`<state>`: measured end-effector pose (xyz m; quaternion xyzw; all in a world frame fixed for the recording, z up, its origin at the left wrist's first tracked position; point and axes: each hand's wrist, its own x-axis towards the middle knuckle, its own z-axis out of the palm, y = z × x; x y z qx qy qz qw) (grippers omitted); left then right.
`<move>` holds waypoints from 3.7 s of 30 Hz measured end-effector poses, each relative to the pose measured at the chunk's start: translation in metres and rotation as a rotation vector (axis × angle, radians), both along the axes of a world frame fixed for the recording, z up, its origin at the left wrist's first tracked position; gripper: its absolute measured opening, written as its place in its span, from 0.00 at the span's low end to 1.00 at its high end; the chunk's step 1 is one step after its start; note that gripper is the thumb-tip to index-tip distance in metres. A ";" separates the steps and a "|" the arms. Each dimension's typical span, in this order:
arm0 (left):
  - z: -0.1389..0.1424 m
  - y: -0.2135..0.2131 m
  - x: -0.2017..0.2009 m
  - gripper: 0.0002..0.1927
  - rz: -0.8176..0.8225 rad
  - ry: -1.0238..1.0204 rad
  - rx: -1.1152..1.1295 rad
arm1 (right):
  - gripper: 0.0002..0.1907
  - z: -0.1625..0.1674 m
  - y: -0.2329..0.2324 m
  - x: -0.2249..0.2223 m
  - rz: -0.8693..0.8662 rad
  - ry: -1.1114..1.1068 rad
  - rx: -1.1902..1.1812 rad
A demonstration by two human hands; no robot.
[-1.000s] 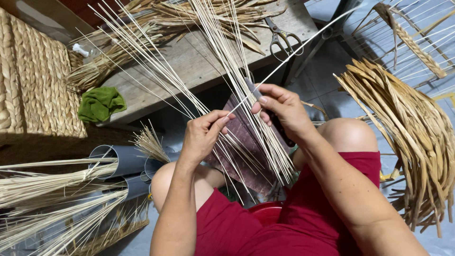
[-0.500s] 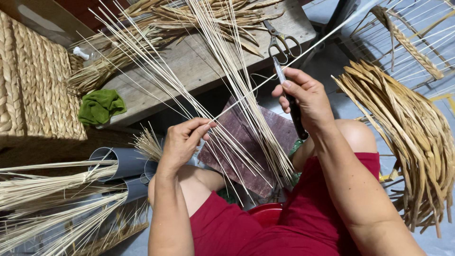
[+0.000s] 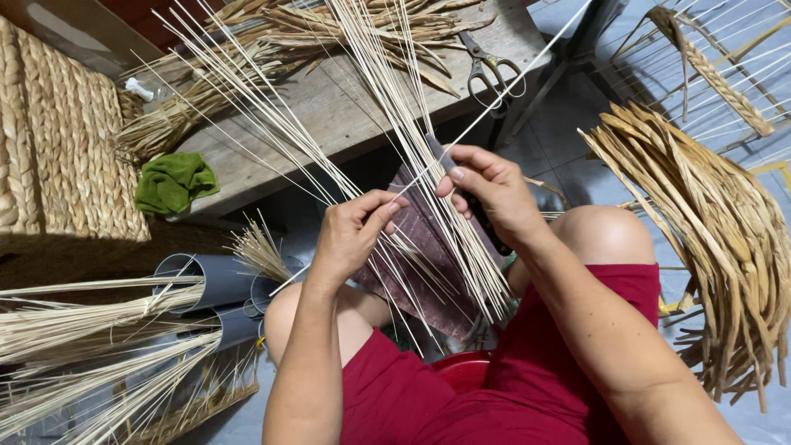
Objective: The person sits on the floor holding a long thin bamboo stick and uses a knife to shave and point its end against a small board resting on their lap. They rotate the stick, repeat the shaving strokes on multiple sections, and set finished sticks aside among bundles of similar sticks.
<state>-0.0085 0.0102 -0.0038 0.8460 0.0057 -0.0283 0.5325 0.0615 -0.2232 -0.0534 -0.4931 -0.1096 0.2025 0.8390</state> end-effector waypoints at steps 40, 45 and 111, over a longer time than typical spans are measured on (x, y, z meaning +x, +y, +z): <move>0.003 0.008 -0.004 0.10 0.062 -0.044 -0.048 | 0.23 0.020 -0.009 -0.004 0.227 0.018 -0.121; 0.002 0.007 -0.005 0.10 0.024 -0.009 -0.013 | 0.21 0.014 0.002 -0.008 0.148 0.007 -0.063; 0.005 0.002 -0.006 0.09 0.196 -0.037 0.003 | 0.28 0.015 -0.021 0.004 -0.106 0.094 0.171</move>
